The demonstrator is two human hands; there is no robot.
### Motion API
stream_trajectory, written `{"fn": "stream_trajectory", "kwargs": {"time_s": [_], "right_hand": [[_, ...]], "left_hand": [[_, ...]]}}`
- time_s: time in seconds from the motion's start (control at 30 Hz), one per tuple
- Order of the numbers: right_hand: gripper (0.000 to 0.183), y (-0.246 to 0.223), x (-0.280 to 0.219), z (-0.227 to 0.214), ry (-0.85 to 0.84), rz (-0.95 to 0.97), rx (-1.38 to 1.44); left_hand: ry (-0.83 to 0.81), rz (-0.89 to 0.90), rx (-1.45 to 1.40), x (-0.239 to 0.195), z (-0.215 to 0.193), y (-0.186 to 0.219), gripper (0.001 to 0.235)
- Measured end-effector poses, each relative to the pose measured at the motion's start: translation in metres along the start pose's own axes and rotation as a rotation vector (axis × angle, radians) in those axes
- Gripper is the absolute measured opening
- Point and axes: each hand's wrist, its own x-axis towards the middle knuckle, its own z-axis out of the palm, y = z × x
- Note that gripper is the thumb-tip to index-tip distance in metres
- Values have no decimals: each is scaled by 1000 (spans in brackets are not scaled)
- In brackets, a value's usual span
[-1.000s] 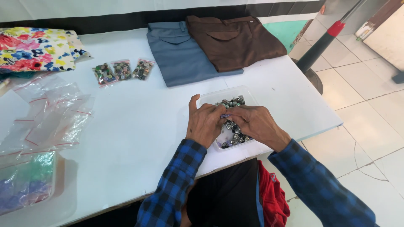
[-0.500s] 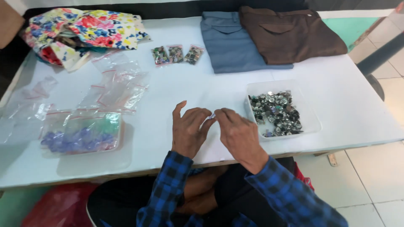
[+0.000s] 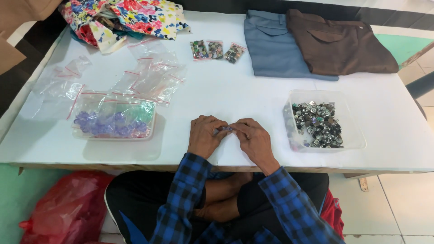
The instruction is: Sorting and bagging small buttons into plastic zip-lock bags
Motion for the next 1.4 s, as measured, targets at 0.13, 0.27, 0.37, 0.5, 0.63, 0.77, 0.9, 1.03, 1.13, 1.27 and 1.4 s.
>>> {"fn": "stream_trajectory", "kwargs": {"time_s": [0.13, 0.27, 0.37, 0.5, 0.63, 0.77, 0.9, 1.03, 1.13, 1.27, 1.4], "right_hand": [[24, -6, 0, -3, 1, 24, 24], [41, -4, 1, -6, -39, 89, 153], [44, -1, 0, -7, -59, 115, 219], [45, -4, -1, -10, -88, 136, 279], [42, -5, 0, -10, -100, 148, 255], [41, -3, 0, -9, -102, 140, 278], [41, -5, -2, -12, -120, 118, 286], [42, -3, -5, -13, -151, 123, 299], [38, -5, -4, -14, -174, 119, 311], [41, -1, -1, -14, -160, 115, 332], [42, 0, 0, -13, -161, 103, 342]], "left_hand": [[9, -7, -24, 0, -1, 1, 11], [6, 12, -42, 0, -5, 5, 12], [-1, 13, -46, 0, -5, 4, 12], [-6, 40, -67, -1, -12, 11, 14], [-23, 22, -80, -2, -9, 8, 16], [-43, 28, -65, -3, -11, 12, 17], [-80, 35, -67, -4, -10, 10, 18], [-74, 58, -73, -7, -10, 7, 18], [-99, 59, -72, -9, -9, 3, 18], [-100, 64, -89, -6, -11, 6, 20], [-80, 81, -113, -8, -11, 6, 20]]}}
